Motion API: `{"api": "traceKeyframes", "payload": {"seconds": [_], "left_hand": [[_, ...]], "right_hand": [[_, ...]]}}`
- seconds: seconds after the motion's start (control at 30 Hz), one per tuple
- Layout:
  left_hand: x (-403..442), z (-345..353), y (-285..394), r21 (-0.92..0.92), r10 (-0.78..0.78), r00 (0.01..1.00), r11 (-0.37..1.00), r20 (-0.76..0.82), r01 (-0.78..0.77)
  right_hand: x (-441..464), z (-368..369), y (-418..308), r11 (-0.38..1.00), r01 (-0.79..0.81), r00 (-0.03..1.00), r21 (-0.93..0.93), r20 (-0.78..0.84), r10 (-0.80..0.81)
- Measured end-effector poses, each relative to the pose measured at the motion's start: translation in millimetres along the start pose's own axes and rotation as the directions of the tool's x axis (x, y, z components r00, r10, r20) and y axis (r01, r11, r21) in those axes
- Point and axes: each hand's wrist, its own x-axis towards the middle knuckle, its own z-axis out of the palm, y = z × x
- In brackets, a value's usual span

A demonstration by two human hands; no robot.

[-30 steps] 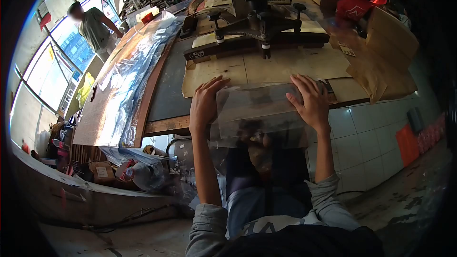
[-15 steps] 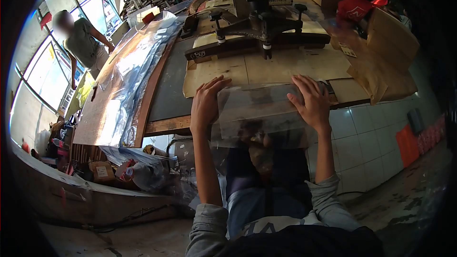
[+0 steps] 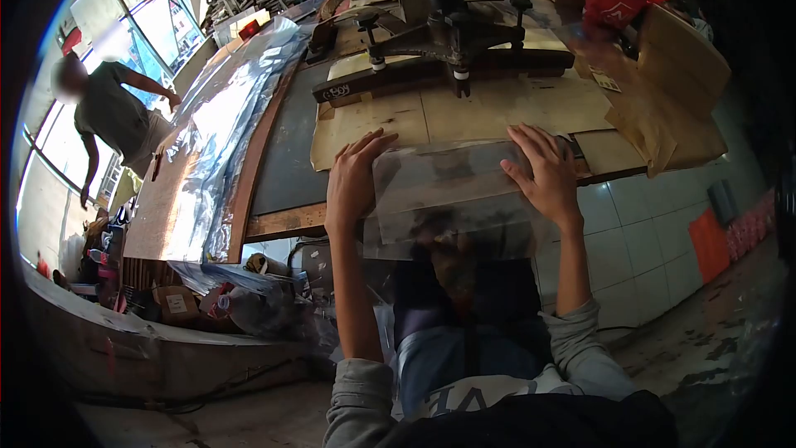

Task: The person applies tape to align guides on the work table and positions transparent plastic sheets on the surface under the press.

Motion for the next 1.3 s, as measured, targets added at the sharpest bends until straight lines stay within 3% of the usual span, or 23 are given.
{"api": "traceKeyframes", "payload": {"seconds": [0.13, 0.23, 0.27, 0.37, 0.47, 0.57, 0.67, 0.8, 0.93, 1.3], "left_hand": [[0, 1, -1, -0.052, -0.023, 1.0, 0.998, 0.005, 0.024], [0, -5, 11, -0.091, -0.068, 0.997, 0.993, 0.027, 0.07], [0, -3, 8, -0.078, -0.052, 0.998, 0.995, 0.017, 0.054], [-1, -1, 0, -0.055, -0.012, 1.0, 0.998, -0.007, 0.012], [2, -5, 7, -0.068, 0.038, 0.999, 0.997, -0.026, -0.04], [-2, 8, -5, -0.238, 0.008, 0.998, 0.971, -0.064, -0.023], [2, -2, 8, -0.271, -0.091, 0.996, 0.959, -0.005, 0.086], [2, -3, 13, -0.333, -0.146, 0.989, 0.933, 0.001, 0.138], [4, -4, 14, -0.347, -0.177, 0.984, 0.923, -0.005, 0.165], [-3, -10, 18, -0.271, -0.052, 0.998, 0.962, -0.038, 0.039]], "right_hand": [[2, -20, 8, 0.948, -0.043, 0.998, 0.315, -0.022, 0.052], [-1, -33, 19, 0.81, -0.234, 0.96, 0.537, -0.003, 0.279], [-3, -32, 27, 0.809, -0.262, 0.947, 0.527, -0.02, 0.319], [-8, -39, 40, 0.632, -0.399, 0.901, 0.664, 0.157, 0.404], [-11, -43, 41, 0.525, -0.399, 0.894, 0.752, 0.19, 0.407], [-9, -49, 43, 0.316, -0.433, 0.864, 0.844, 0.29, 0.412], [-1, -52, 42, 0.125, -0.441, 0.83, 0.889, 0.35, 0.434], [13, -63, 26, 0.048, -0.39, 0.793, 0.919, 0.309, 0.524], [16, -65, 27, 0.034, -0.339, 0.83, 0.94, 0.282, 0.482], [23, -76, 35, -0.012, -0.402, 0.753, 0.916, 0.338, 0.564]]}}
